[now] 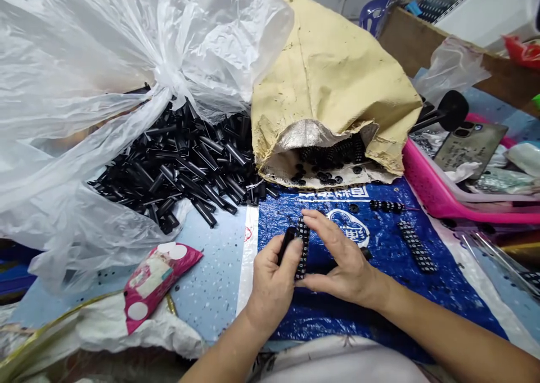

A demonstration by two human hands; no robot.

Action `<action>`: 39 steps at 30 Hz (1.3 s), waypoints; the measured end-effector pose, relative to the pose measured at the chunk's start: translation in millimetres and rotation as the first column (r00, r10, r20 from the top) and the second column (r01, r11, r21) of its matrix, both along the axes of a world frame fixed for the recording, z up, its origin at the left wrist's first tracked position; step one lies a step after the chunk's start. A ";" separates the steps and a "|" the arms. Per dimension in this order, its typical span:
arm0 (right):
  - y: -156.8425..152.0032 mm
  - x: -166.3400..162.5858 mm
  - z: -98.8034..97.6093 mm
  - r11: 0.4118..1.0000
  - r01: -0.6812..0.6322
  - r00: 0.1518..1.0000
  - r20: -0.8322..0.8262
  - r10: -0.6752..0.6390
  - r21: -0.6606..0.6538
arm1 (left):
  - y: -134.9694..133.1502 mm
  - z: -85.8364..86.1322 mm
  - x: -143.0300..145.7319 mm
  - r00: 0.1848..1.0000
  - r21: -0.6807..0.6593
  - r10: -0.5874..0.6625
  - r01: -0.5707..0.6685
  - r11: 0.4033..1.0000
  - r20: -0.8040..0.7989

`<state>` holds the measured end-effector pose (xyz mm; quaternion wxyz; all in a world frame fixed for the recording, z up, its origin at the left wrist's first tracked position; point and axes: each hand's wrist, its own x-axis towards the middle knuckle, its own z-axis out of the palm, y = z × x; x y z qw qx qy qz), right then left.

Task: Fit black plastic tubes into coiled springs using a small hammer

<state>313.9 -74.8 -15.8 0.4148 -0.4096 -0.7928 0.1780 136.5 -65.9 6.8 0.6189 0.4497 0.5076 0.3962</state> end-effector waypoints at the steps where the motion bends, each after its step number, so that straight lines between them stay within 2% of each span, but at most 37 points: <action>1: -1.5 -1.9 1.3 1.000 0.014 1.000 0.003 -0.014 0.024 | -0.3 0.1 0.9 0.999 -0.005 0.034 -0.034 0.999 -0.004; 3: -5.1 -6.3 4.5 0.998 0.017 1.000 0.022 -0.019 0.067 | -0.9 0.8 3.4 0.996 0.007 0.092 -0.092 0.996 -0.016; 6: -9.7 -10.5 8.6 0.991 0.003 0.997 0.073 -0.013 0.137 | -1.6 2.2 5.6 0.997 0.060 0.078 -0.079 0.995 0.020; 10: -11.7 -11.3 9.5 0.981 0.059 0.989 0.119 -0.082 0.185 | 0.0 1.3 1.0 0.974 -0.052 0.028 -0.016 0.999 0.225; 14: -13.4 -14.5 6.6 0.985 0.070 0.983 0.157 -0.095 0.156 | 2.9 -0.9 -7.3 0.971 -0.110 -0.007 0.034 0.993 0.240; 20: -18.7 -19.2 -4.1 0.994 0.095 0.986 0.132 -0.101 0.052 | -2.1 -10.6 -10.7 0.975 -0.168 0.026 0.012 0.986 0.223; 23: -24.4 -10.2 -13.2 0.999 0.040 0.975 0.219 -0.037 -0.010 | 0.1 -19.2 -27.4 0.995 -0.007 0.041 -0.041 0.999 0.093; 25: -29.2 -2.8 -18.5 0.998 -0.034 0.946 0.320 0.048 -0.049 | 5.4 -23.6 -47.2 0.991 0.164 0.045 -0.024 0.986 -0.126; 27: -32.6 2.1 -20.8 0.995 -0.071 0.922 0.375 0.094 -0.076 | 12.2 -25.3 -68.5 0.919 0.261 0.018 0.094 0.961 -0.395; 29: -32.2 2.8 -18.9 0.996 -0.038 0.940 0.335 0.062 -0.076 | 18.5 -25.1 -85.1 0.810 0.234 -0.059 0.237 0.943 -0.583; 30: -30.4 1.7 -16.7 0.998 -0.004 0.957 0.288 0.021 -0.060 | 21.0 -24.9 -90.4 0.774 0.198 -0.104 0.286 0.938 -0.625; 32: -23.7 -2.6 -11.5 0.998 0.064 0.981 0.182 -0.060 -0.016 | 24.3 -25.7 -95.3 0.751 0.124 -0.179 0.328 0.936 -0.635; 34: -15.4 -7.9 -7.4 0.995 0.096 0.981 0.165 -0.101 0.040 | 25.6 -28.5 -94.9 0.774 0.072 -0.219 0.322 0.944 -0.594; 38: -4.6 -15.4 -2.5 0.994 0.082 0.908 0.406 -0.104 0.070 | 27.6 -35.6 -91.9 0.827 0.015 -0.257 0.305 0.952 -0.501; 39: -4.2 -16.7 -0.7 0.995 0.073 0.904 0.417 -0.094 0.065 | 29.3 -36.4 -92.2 0.828 -0.003 -0.274 0.312 0.950 -0.489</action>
